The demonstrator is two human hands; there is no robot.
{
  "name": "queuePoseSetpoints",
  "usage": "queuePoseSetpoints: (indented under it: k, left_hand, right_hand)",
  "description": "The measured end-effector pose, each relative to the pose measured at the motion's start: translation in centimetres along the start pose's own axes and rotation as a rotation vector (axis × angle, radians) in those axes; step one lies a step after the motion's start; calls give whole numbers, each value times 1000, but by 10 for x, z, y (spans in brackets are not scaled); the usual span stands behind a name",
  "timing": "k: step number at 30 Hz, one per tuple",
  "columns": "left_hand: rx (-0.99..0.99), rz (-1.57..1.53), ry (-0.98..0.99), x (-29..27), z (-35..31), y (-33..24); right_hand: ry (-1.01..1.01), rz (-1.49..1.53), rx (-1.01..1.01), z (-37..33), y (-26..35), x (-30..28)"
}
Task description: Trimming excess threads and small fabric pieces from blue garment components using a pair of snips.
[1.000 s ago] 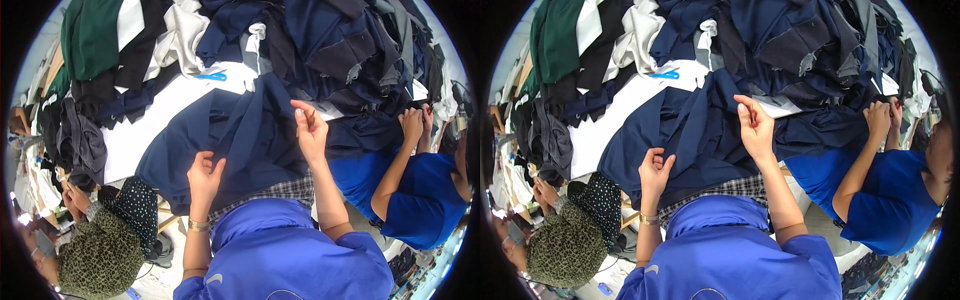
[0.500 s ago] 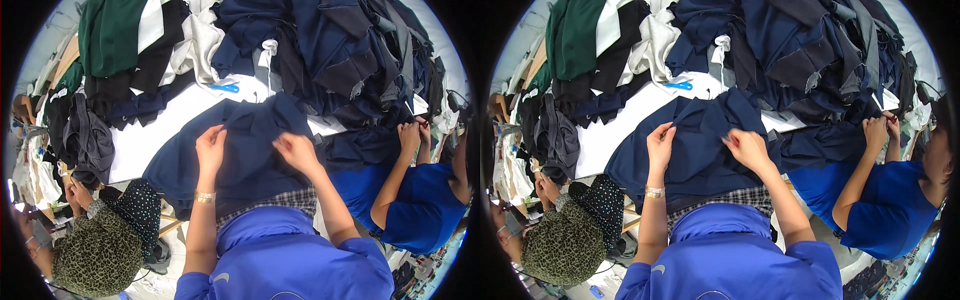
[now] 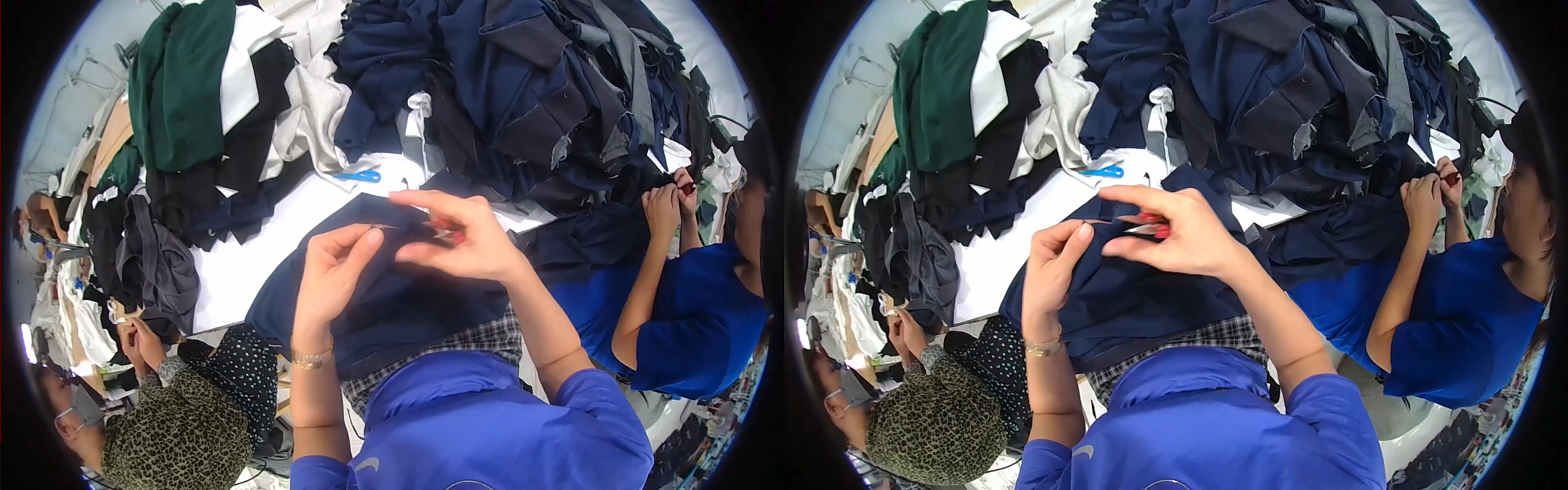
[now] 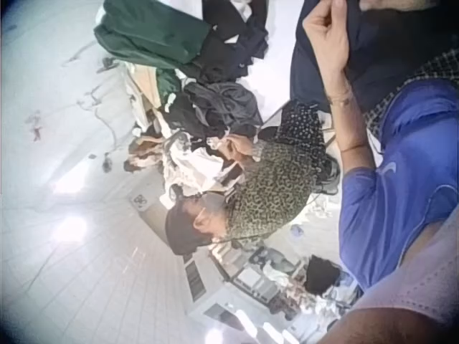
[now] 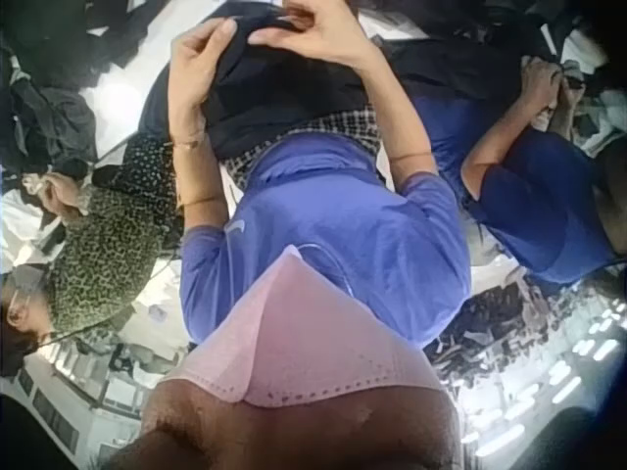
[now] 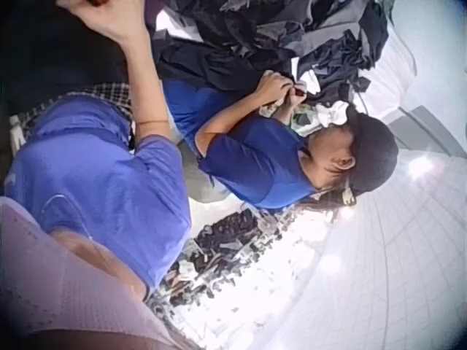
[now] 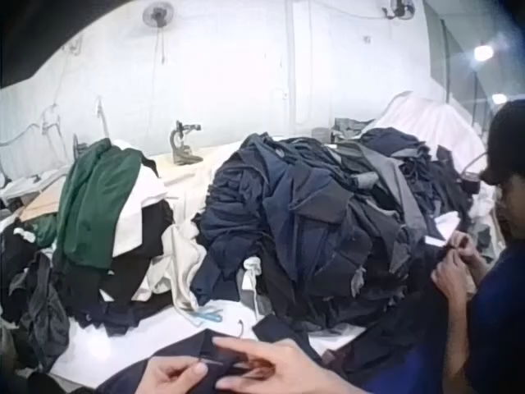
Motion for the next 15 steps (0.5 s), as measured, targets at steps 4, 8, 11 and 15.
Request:
queuePoseSetpoints:
  k: [4,8,11,15]
  left_hand:
    - [184,141,-9,12,-17,-64]
    - [97,299,-91,-17,-4,-37]
    - [35,207,-103,-15,1,-6]
    - [24,176,-122,-10,5,12]
  right_hand:
    - [45,-19,-126,19,28,0]
    - [114,366,204,19,-17,3]
    - [217,465,650,3,-50,7]
    - [61,554,703,-11,-61,11]
Point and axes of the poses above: each hand's wrist, its own z-axis towards the middle knuckle, its own x-axis out of the palm, y = z × x, the point moved 4 cm from there along z, towards the middle knuckle, and after that the axes turned 2 degrees about -z, right-handed, at the moved point
